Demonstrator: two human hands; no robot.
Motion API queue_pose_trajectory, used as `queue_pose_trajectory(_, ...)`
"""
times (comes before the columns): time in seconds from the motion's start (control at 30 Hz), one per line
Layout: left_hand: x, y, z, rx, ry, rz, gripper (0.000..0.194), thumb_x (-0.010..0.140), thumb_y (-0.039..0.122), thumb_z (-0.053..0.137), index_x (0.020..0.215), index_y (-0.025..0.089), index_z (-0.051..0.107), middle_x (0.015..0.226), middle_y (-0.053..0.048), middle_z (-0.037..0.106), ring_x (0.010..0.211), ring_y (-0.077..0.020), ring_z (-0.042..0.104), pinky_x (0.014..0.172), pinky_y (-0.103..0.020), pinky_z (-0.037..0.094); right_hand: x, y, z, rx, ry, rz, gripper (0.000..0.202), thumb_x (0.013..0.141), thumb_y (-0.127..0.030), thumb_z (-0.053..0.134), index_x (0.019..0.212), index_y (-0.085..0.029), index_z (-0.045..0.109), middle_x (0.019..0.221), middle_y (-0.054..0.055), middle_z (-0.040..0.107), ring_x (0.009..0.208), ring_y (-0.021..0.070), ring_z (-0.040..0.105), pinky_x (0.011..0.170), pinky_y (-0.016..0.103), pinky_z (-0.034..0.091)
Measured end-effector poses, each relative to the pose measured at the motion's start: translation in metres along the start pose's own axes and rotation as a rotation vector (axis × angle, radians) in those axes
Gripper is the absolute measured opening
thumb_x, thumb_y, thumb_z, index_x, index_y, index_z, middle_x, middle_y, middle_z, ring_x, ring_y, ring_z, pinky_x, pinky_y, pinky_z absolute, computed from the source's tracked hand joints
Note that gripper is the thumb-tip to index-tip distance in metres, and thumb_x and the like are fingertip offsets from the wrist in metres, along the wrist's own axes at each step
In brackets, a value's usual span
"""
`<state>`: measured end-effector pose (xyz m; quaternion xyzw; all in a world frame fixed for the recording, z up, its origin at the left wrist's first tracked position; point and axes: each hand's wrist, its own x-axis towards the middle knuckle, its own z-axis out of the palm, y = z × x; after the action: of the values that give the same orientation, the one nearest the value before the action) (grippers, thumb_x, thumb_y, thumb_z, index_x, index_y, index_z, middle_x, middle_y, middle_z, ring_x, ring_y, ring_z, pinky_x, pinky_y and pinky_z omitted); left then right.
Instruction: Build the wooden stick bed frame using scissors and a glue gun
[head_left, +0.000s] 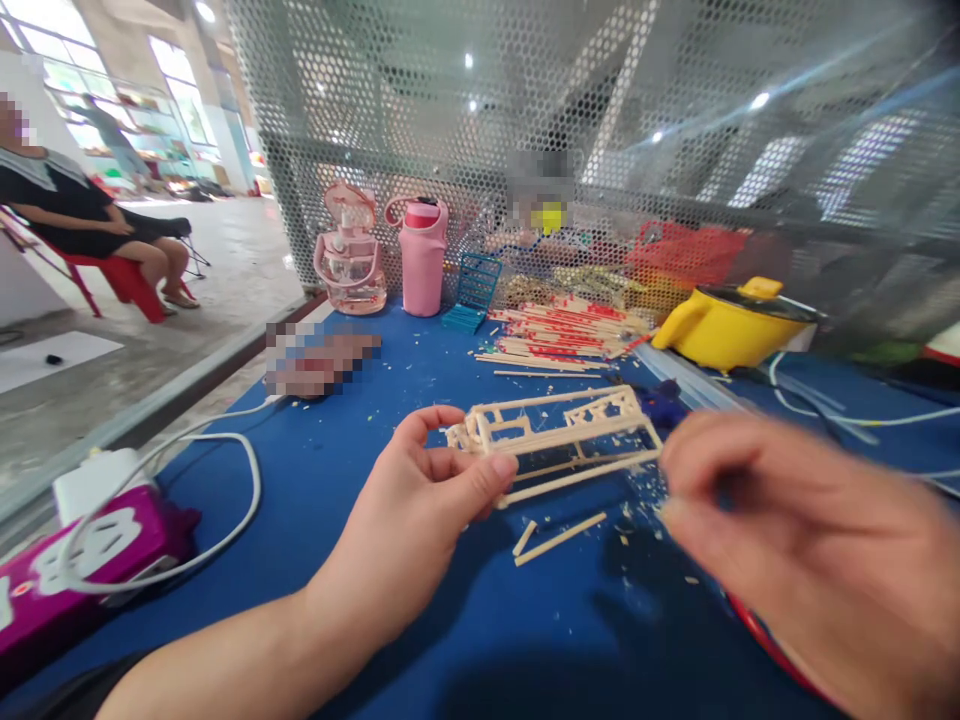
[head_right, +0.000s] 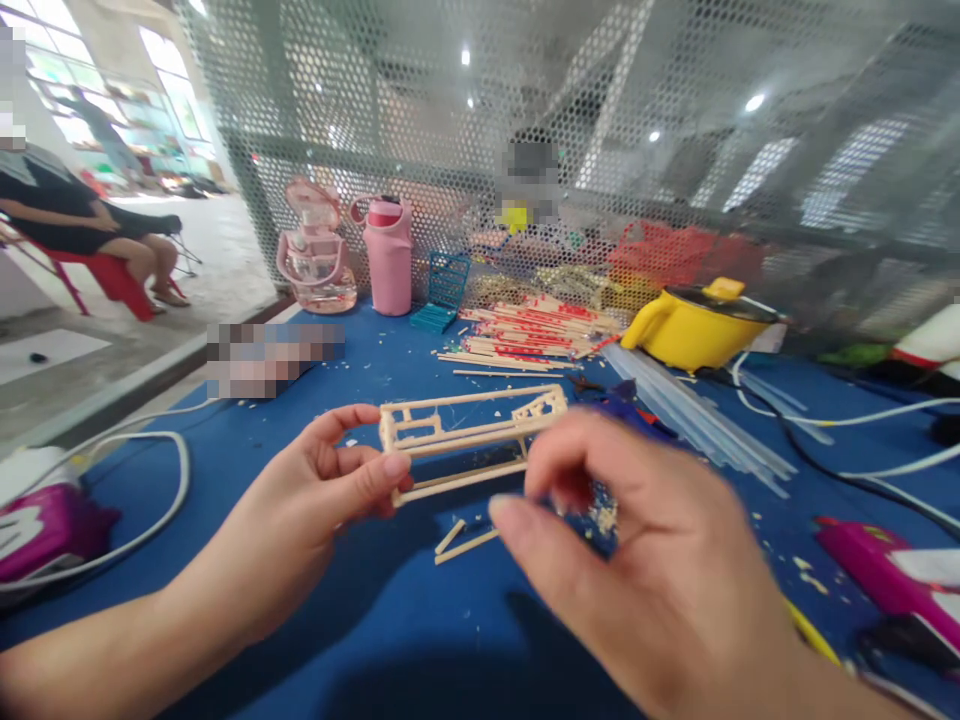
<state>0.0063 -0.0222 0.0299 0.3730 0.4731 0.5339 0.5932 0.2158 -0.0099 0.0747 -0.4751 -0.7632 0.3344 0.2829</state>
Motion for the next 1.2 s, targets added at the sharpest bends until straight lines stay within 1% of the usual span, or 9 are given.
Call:
queue_pose_trajectory(0.07, -0.006, -0.001, 0.004, -0.028, -0.013, -0.045, 0.072, 0.068, 0.034, 0.077, 0.126, 0.019, 0.038, 0.060, 0.005, 0.062, 0.056, -0.0093, 0.056, 0.055, -0.018, 0.040, -0.019, 0.010, 0.017, 0.288, -0.274, 0.299, 0.033, 0.080, -0.056, 0.055, 0.074, -0.023, 0.054, 0.063, 0.000, 0.048, 0.052, 0.0119, 0.041, 0.043, 0.023, 0.036)
queue_pose_trajectory(0.13, -0.014, -0.005, 0.009, -0.059, -0.061, -0.074, 0.076, 0.068, 0.031, 0.077, 0.131, 0.021, 0.035, 0.060, 0.005, 0.062, 0.056, -0.0089, 0.057, 0.058, -0.019, 0.042, -0.025, 0.017, 0.035, 0.613, -0.370, 0.498, 0.042, 0.081, -0.063, 0.050, 0.086, -0.022, 0.057, 0.072, 0.002, 0.055, 0.054, 0.0108, 0.046, 0.039, 0.019, 0.033)
queue_pose_trajectory(0.27, -0.024, -0.012, 0.016, -0.071, -0.177, -0.103, 0.064, 0.068, 0.026, 0.079, 0.120, 0.019, 0.042, 0.062, 0.003, 0.066, 0.058, -0.0080, 0.059, 0.061, -0.019, 0.044, -0.013, 0.022, 0.051, 0.955, -0.166, 0.463, 0.038, 0.082, -0.056, 0.054, 0.099, -0.022, 0.055, 0.096, 0.006, 0.062, 0.075, 0.0151, 0.059, 0.050, 0.021, 0.047)
queue_pose_trajectory(0.4, -0.026, -0.015, 0.019, -0.008, -0.245, -0.095, 0.055, 0.068, 0.027, 0.078, 0.111, 0.018, 0.045, 0.070, -0.001, 0.070, 0.064, -0.0105, 0.063, 0.066, -0.022, 0.048, 0.004, 0.021, 0.041, 0.860, 0.019, 0.271, 0.033, 0.081, -0.046, 0.060, 0.102, -0.021, 0.053, 0.092, 0.004, 0.063, 0.077, 0.0163, 0.061, 0.063, 0.028, 0.051)
queue_pose_trajectory(0.5, -0.023, -0.013, 0.020, 0.078, -0.262, -0.059, 0.069, 0.072, 0.023, 0.074, 0.129, 0.022, 0.034, 0.079, -0.001, 0.070, 0.067, -0.0129, 0.064, 0.063, -0.024, 0.048, 0.010, 0.018, 0.028, 0.718, 0.149, 0.113, 0.036, 0.076, -0.038, 0.067, 0.103, -0.024, 0.048, 0.088, 0.001, 0.063, 0.070, 0.0161, 0.061, 0.061, 0.029, 0.052)
queue_pose_trajectory(0.63, -0.013, -0.008, 0.018, 0.230, -0.115, 0.108, 0.069, 0.078, 0.015, 0.058, 0.137, 0.027, 0.024, 0.082, 0.003, 0.063, 0.062, -0.0096, 0.058, 0.058, -0.023, 0.044, 0.008, 0.018, 0.017, 0.576, 0.307, -0.017, 0.040, 0.072, -0.027, 0.071, 0.100, -0.028, 0.043, 0.082, -0.003, 0.060, 0.057, 0.0122, 0.056, 0.050, 0.026, 0.047)
queue_pose_trajectory(0.73, 0.002, -0.006, 0.017, 0.283, -0.042, 0.260, 0.063, 0.076, 0.014, 0.055, 0.134, 0.025, 0.032, 0.092, 0.001, 0.061, 0.081, -0.0113, 0.058, 0.072, -0.025, 0.044, 0.004, 0.025, 0.020, 0.540, 0.291, -0.027, 0.033, 0.075, -0.026, 0.067, 0.097, -0.027, 0.043, 0.074, -0.005, 0.057, 0.052, 0.0101, 0.053, 0.046, 0.024, 0.044)
queue_pose_trajectory(0.87, 0.012, -0.010, 0.017, 0.181, -0.246, 0.203, 0.067, 0.078, 0.018, 0.050, 0.140, 0.024, 0.025, 0.098, -0.003, 0.065, 0.103, -0.0191, 0.056, 0.091, -0.037, 0.040, 0.005, 0.036, 0.029, 0.450, 0.332, -0.054, 0.024, 0.074, -0.021, 0.065, 0.086, -0.023, 0.045, 0.064, -0.006, 0.051, 0.051, 0.0086, 0.050, 0.048, 0.023, 0.043)
queue_pose_trajectory(1.2, -0.008, -0.026, 0.025, 0.243, -0.316, 0.123, 0.078, 0.075, 0.015, 0.065, 0.140, 0.027, 0.024, 0.086, 0.000, 0.064, 0.085, -0.0167, 0.061, 0.076, -0.031, 0.048, 0.008, 0.040, 0.038, 0.339, 0.360, -0.112, 0.021, 0.074, -0.017, 0.063, 0.089, -0.023, 0.049, 0.075, -0.003, 0.061, 0.055, 0.0104, 0.058, 0.049, 0.024, 0.048)
